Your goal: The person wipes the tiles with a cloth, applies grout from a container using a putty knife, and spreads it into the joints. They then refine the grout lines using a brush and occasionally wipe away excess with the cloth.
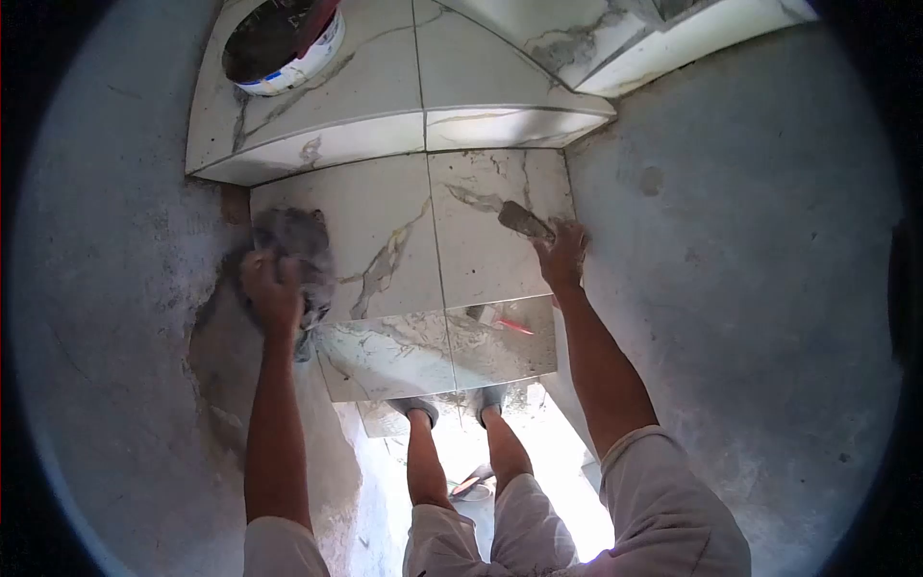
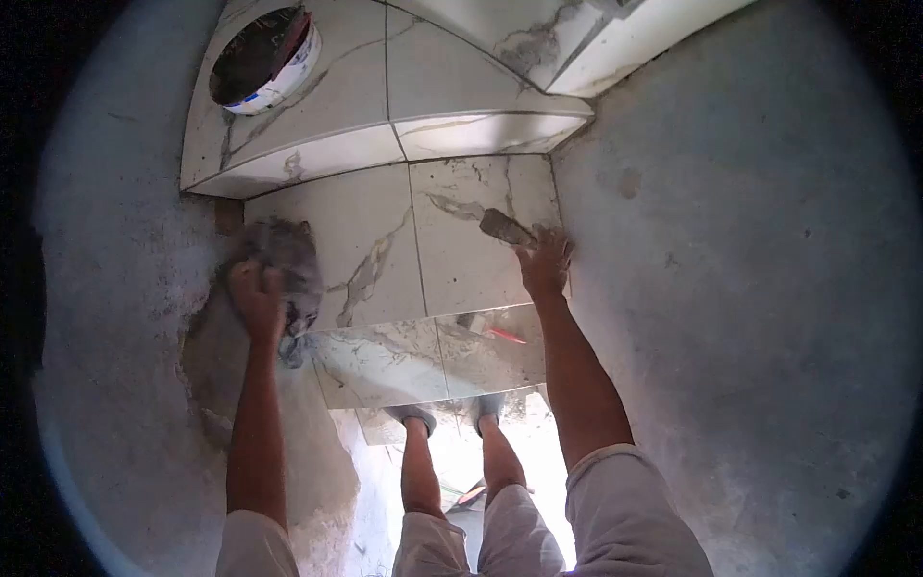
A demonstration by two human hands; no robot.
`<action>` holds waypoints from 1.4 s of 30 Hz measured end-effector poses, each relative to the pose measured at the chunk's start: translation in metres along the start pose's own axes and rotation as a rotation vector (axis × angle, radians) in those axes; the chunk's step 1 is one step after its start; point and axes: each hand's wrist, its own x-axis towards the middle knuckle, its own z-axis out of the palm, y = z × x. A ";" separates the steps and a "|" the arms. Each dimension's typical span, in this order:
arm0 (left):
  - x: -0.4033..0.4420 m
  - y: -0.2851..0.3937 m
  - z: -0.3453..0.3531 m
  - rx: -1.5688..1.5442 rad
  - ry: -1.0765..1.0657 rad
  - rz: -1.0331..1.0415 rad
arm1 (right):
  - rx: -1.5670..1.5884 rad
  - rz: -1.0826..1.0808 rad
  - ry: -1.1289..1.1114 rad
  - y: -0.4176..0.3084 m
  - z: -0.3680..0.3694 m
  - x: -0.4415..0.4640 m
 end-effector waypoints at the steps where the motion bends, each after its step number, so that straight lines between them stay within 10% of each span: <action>1: -0.009 0.007 0.015 0.244 -0.087 0.108 | -0.047 -0.033 0.008 0.000 0.004 0.000; 10: 0.019 -0.004 0.103 0.076 0.138 -0.114 | 0.663 0.342 -0.235 -0.018 -0.044 -0.099; 23: -0.013 0.398 0.227 -0.263 0.102 0.414 | 0.710 0.605 -0.504 0.032 -0.135 -0.329; 30: -0.149 0.370 0.175 -0.270 -0.553 0.586 | 0.540 0.726 -0.607 0.017 -0.181 -0.353; 33: -0.230 0.335 0.151 -0.838 -0.897 0.504 | 0.538 0.696 -0.529 0.007 -0.203 -0.388; 42: -0.156 0.189 -0.029 -1.215 -0.720 -0.163 | 0.341 0.865 -0.570 -0.031 -0.274 -0.444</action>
